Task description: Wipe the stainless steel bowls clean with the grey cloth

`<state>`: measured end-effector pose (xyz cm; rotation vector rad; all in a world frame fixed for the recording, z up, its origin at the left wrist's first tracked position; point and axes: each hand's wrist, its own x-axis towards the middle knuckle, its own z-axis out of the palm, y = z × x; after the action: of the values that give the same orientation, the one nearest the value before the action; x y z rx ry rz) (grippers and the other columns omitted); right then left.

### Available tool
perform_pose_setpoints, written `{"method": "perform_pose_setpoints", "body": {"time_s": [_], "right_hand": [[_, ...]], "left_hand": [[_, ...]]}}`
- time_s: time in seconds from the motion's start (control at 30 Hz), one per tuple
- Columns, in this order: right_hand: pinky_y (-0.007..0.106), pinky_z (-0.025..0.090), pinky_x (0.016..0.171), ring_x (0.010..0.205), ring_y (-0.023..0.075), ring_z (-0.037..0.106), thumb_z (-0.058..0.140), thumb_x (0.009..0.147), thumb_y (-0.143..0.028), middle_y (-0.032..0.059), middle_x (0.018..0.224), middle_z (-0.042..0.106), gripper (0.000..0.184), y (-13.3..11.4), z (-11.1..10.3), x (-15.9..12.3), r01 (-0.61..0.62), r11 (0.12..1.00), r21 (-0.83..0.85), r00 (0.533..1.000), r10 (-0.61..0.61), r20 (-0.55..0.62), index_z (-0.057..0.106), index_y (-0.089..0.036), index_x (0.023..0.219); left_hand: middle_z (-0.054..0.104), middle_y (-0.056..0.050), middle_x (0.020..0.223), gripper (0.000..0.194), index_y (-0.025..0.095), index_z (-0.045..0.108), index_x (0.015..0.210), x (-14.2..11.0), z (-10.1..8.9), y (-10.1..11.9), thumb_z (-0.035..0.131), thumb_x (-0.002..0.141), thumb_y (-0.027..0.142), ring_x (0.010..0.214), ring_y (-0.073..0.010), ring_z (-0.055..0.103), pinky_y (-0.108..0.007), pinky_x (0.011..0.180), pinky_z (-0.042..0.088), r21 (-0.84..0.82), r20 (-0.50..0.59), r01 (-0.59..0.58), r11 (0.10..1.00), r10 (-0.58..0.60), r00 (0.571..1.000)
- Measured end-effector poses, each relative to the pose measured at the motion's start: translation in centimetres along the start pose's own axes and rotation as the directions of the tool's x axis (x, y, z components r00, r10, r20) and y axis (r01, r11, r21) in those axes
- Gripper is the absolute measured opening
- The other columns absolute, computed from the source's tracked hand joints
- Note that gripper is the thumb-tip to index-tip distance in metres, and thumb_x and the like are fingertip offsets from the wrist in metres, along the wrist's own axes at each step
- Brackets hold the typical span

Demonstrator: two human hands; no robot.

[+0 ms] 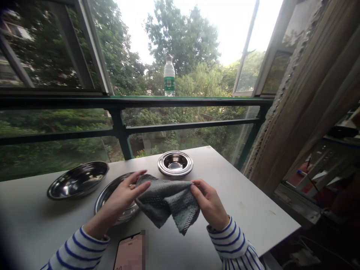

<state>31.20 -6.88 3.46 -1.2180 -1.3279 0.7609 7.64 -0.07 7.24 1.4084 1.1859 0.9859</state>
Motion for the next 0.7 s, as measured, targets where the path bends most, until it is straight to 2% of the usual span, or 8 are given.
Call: {"method": "perform_pose_setpoints", "body": {"time_s": [0.1,0.17,0.23,0.3,0.33,0.4,0.47,0.7], "right_hand": [[0.025,0.049,0.063,0.073,0.0178,0.060,0.052,0.082,-0.047,0.0040,0.079,0.065,0.033,-0.4,-0.2,0.0,-0.028,1.000,-0.007,1.000,0.028,-0.006,0.063,-0.017,0.092],[0.026,0.049,0.063,0.072,0.0174,0.059,0.051,0.083,-0.048,0.0036,0.078,0.064,0.035,-0.6,-0.5,0.0,-0.045,0.999,-0.017,0.999,0.045,0.012,0.063,-0.017,0.094],[0.025,0.049,0.062,0.071,0.0170,0.059,0.050,0.083,-0.048,0.0030,0.077,0.064,0.036,-0.8,-1.0,0.0,-0.050,0.995,-0.083,0.998,0.053,0.037,0.064,-0.017,0.094],[0.025,0.047,0.063,0.071,0.0167,0.059,0.052,0.082,-0.047,0.0023,0.076,0.064,0.034,-0.9,-1.7,0.1,-0.052,0.981,-0.185,0.997,0.061,0.044,0.065,-0.017,0.090],[0.025,0.047,0.064,0.072,0.0167,0.058,0.053,0.081,-0.047,0.0021,0.076,0.065,0.032,-0.8,-2.2,0.2,-0.053,0.972,-0.228,0.997,0.064,0.042,0.066,-0.017,0.087],[0.026,0.046,0.068,0.074,0.0170,0.058,0.057,0.079,-0.045,0.0022,0.077,0.065,0.030,-0.7,-3.0,0.3,-0.057,0.961,-0.271,0.996,0.073,0.046,0.066,-0.018,0.082],[0.026,0.046,0.066,0.073,0.0171,0.058,0.058,0.078,-0.045,0.0022,0.077,0.066,0.030,-0.5,-3.7,0.3,-0.068,0.958,-0.277,0.993,0.091,0.071,0.067,-0.018,0.083],[0.026,0.046,0.059,0.068,0.0167,0.058,0.059,0.076,-0.046,0.0020,0.074,0.065,0.031,-0.3,-4.9,1.1,-0.061,0.953,-0.298,0.985,0.106,0.137,0.066,-0.017,0.083]], "left_hand": [[0.046,-0.012,0.128,0.046,0.023,0.069,0.101,-1.1,0.0,-0.4,0.074,0.058,0.039,0.114,-0.0317,0.046,-0.040,0.096,0.033,0.289,0.231,-0.129,0.948,0.062,0.971],[0.048,-0.012,0.127,0.026,0.024,0.074,0.087,-1.6,0.3,-0.6,0.069,0.063,0.032,0.114,-0.0322,0.047,-0.042,0.097,0.033,0.382,0.345,-0.228,0.896,0.091,0.934],[0.052,-0.013,0.125,0.011,0.022,0.074,0.065,-1.9,0.4,-0.7,0.063,0.067,0.025,0.118,-0.0336,0.043,-0.042,0.099,0.030,0.420,0.398,-0.347,0.839,0.174,0.901],[0.057,-0.012,0.120,0.016,0.021,0.070,0.054,-1.8,0.2,-0.6,0.060,0.067,0.020,0.118,-0.0333,0.043,-0.040,0.098,0.030,0.411,0.409,-0.429,0.804,0.258,0.875],[0.061,-0.011,0.114,0.017,0.021,0.070,0.055,-1.7,0.0,-0.4,0.059,0.068,0.020,0.112,-0.0312,0.048,-0.038,0.094,0.034,0.379,0.423,-0.436,0.816,0.266,0.866],[0.067,-0.007,0.083,0.019,0.019,0.070,0.067,-1.4,-0.5,0.0,0.052,0.074,0.024,0.080,-0.0232,0.059,-0.030,0.071,0.044,0.314,0.458,-0.340,0.886,0.172,0.872],[0.062,-0.003,0.068,0.022,0.017,0.068,0.073,-1.1,-0.9,0.3,0.049,0.077,0.027,0.064,-0.0184,0.055,-0.025,0.057,0.040,0.276,0.461,-0.274,0.921,0.123,0.879],[0.060,-0.002,0.066,0.022,0.017,0.067,0.073,-1.0,-1.9,0.2,0.049,0.078,0.030,0.062,-0.0164,0.051,-0.023,0.055,0.034,0.396,0.495,-0.341,0.853,0.114,0.861]]}}
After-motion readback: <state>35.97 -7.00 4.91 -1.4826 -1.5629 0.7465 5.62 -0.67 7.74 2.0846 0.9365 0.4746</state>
